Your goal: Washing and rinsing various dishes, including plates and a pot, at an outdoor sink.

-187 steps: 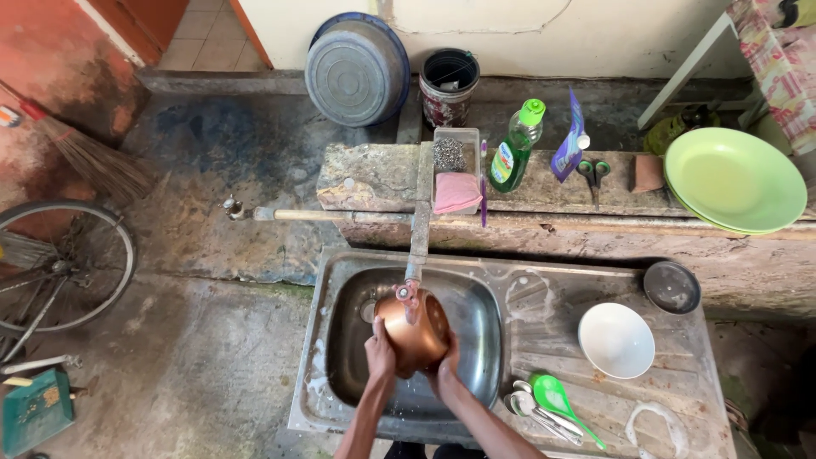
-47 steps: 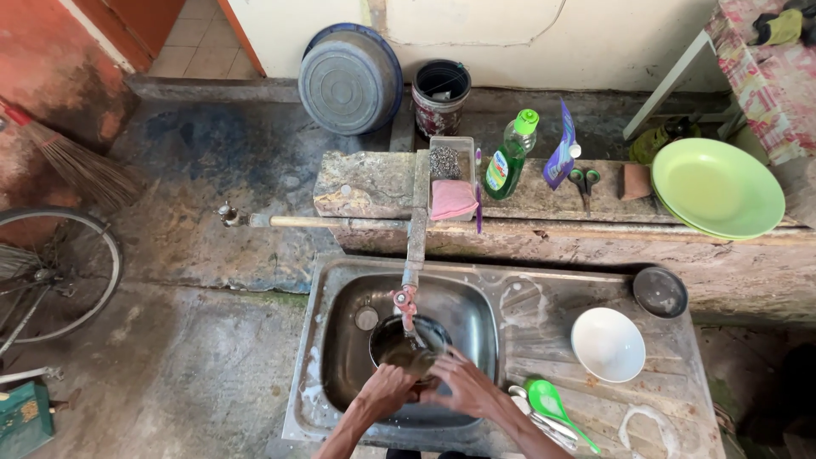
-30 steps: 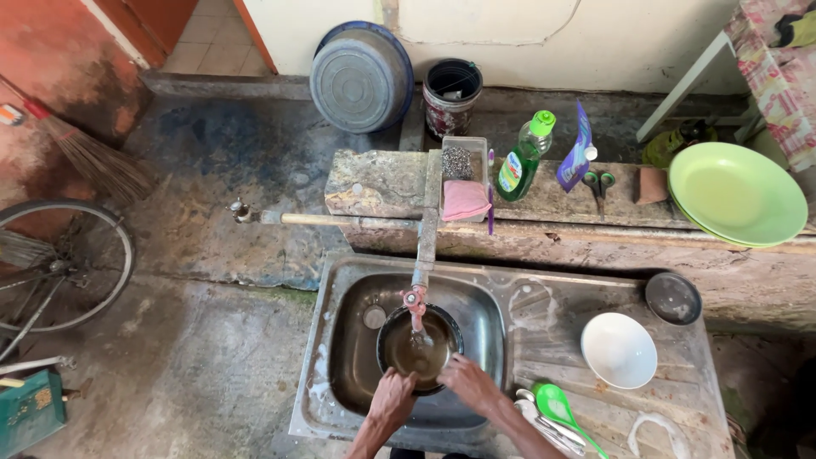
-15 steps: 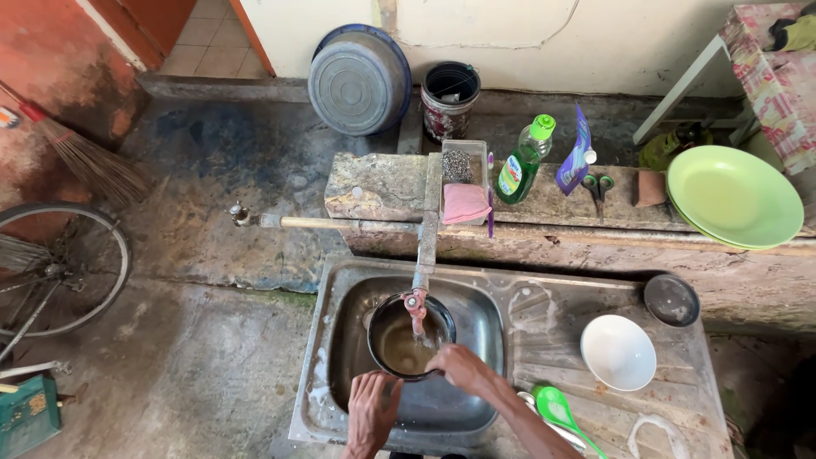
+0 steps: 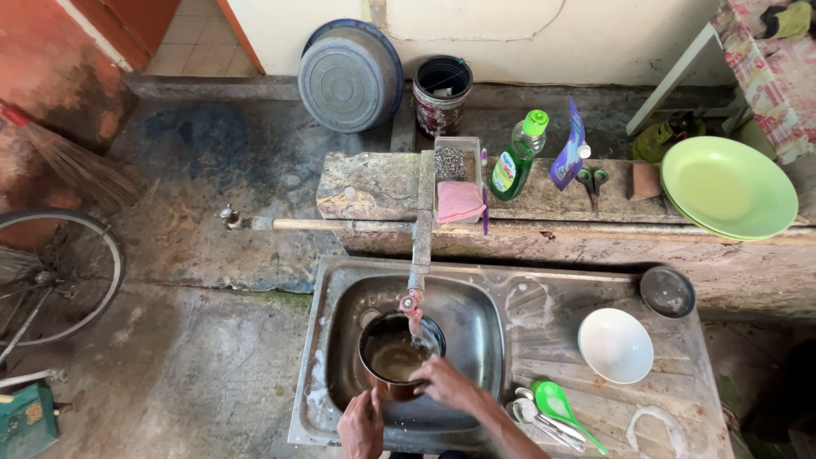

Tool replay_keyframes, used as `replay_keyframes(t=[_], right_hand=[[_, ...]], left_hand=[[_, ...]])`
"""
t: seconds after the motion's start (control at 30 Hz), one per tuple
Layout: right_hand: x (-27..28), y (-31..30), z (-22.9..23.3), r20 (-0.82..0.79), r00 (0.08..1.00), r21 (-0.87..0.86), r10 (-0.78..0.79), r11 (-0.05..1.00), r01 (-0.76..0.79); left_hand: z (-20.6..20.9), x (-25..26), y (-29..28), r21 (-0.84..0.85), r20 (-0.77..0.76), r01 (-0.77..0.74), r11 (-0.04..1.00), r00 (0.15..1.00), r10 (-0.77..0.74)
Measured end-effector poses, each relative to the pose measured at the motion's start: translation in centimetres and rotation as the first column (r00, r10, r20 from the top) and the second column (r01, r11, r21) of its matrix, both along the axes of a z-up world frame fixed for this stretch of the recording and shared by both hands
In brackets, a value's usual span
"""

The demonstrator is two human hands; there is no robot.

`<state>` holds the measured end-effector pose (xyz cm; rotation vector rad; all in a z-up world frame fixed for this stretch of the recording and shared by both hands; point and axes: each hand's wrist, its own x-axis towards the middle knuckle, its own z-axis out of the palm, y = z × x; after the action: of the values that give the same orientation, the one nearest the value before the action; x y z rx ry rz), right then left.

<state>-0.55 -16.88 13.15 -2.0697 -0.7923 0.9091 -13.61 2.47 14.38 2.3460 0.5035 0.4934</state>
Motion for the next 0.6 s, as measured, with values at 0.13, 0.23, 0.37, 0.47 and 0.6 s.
replay_keyframes(t=[0.13, 0.23, 0.37, 0.47, 0.6], right_hand=[[-2.7, -1.4, 2.1, 0.17, 0.976, 0.208, -0.137, 0.973, 0.101], [-3.9, -2.6, 0.9, -0.138, 0.95, 0.159, -0.28, 0.941, 0.3], [-5.1, -3.9, -2.4, -0.27, 0.847, 0.306, -0.458, 0.793, 0.527], [-5.5, -4.9, -4.8, -0.5, 0.657, 0.247, -0.564, 0.634, 0.733], [-5.7, -7.5, -10.5, -0.703, 0.378, 0.12, -0.602, 0.424, 0.898]], left_hand=[[-2.4, -0.7, 0.6, -0.043, -0.13, -0.077, 0.996, 0.989, 0.071], [-3.0, -1.0, 0.8, -0.042, -0.176, -0.074, 0.996, 0.982, 0.066], [-3.2, -0.9, 0.8, -0.099, -0.287, -0.08, 0.992, 0.957, 0.048], [-2.3, -0.6, 0.2, -0.116, -0.318, -0.077, 0.99, 0.948, 0.036], [-1.6, -0.4, -0.4, -0.15, -0.36, -0.088, 0.985, 0.933, 0.028]])
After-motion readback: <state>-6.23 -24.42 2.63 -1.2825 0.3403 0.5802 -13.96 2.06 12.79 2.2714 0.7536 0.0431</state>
